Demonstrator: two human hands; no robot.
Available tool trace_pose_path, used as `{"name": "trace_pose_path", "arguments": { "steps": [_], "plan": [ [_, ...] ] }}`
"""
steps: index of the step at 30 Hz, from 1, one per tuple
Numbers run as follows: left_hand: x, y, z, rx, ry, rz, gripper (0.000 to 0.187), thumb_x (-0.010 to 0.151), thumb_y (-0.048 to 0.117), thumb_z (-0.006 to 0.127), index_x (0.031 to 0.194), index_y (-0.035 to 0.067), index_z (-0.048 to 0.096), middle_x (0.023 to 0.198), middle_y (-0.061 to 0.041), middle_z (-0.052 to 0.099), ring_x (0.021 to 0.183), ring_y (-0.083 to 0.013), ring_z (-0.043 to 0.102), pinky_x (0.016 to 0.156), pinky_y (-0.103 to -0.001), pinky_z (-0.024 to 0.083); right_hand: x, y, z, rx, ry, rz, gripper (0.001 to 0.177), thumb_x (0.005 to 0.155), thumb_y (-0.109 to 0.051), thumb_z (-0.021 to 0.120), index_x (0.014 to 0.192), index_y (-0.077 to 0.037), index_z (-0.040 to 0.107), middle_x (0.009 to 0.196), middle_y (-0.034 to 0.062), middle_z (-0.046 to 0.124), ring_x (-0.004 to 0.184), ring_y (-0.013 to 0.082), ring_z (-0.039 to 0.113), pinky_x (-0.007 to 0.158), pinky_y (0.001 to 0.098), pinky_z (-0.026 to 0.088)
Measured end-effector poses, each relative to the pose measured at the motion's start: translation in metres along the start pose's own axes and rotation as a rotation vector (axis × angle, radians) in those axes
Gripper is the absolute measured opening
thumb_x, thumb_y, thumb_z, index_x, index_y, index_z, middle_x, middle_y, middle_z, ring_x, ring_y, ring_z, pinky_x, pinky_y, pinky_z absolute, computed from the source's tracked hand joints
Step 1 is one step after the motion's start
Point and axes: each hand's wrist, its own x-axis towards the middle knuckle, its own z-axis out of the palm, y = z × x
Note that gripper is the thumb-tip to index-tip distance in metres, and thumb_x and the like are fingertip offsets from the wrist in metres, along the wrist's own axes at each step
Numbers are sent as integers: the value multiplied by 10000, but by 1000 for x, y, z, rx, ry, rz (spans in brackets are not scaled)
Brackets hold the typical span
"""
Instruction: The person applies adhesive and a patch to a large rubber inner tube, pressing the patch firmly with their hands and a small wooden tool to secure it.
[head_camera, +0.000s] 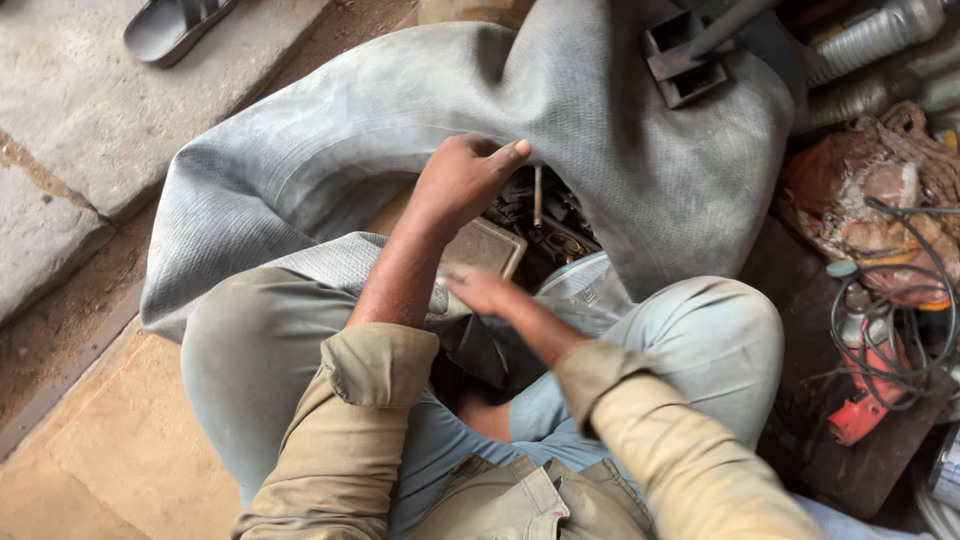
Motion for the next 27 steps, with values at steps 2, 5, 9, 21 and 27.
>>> {"name": "trace_pose_path", "arguments": {
  "steps": [2, 5, 9, 21, 27],
  "plan": [
    [-4, 0, -5, -9, 42, 30, 544, 907, 511, 670, 1057, -1, 781, 880, -157, 785, 787, -235, 752, 762, -379, 585, 13, 2, 52, -45, -206, -80, 479, 962, -377, 560, 1365, -133, 649, 1348, 196, 662, 1238, 352, 643, 1059, 447, 474],
    [-6, 3, -7, -35, 87, 119, 545, 900, 496, 684, 1073, -14, 764, 940, -162, 792, 857, -235, 771, 802, -369, 584, 8, 7, 102, -13, -416, -224, 475, 998, -339, 479, 1402, -144, 636, 1394, 182, 654, 1259, 344, 643, 1069, 442, 467],
    [-3, 4, -17, -25, 116, 60, 544, 888, 499, 673, 1069, -6, 763, 938, -168, 795, 854, -248, 788, 801, -371, 597, 10, 32, 100, 147, -224, -116, 531, 1026, -426, 450, 1489, -179, 530, 1448, 167, 608, 1304, 339, 604, 1101, 430, 452],
    [4, 11, -30, -77, 348, 184, 499, 880, 483, 680, 1004, 13, 793, 872, -144, 801, 821, -237, 791, 795, -372, 607, -35, -23, 31, -68, 244, 301, 547, 991, -363, 546, 1474, -106, 539, 1347, 219, 631, 1257, 369, 613, 1095, 452, 478],
    [4, 20, -39, -223, 434, 250, 436, 886, 452, 715, 976, 32, 793, 850, -99, 814, 798, -164, 803, 759, -327, 615, -43, -23, -39, -110, 746, -47, 331, 962, -92, 531, 1262, -34, 660, 1256, 193, 712, 1199, 369, 676, 1067, 438, 518]
  ]
}}
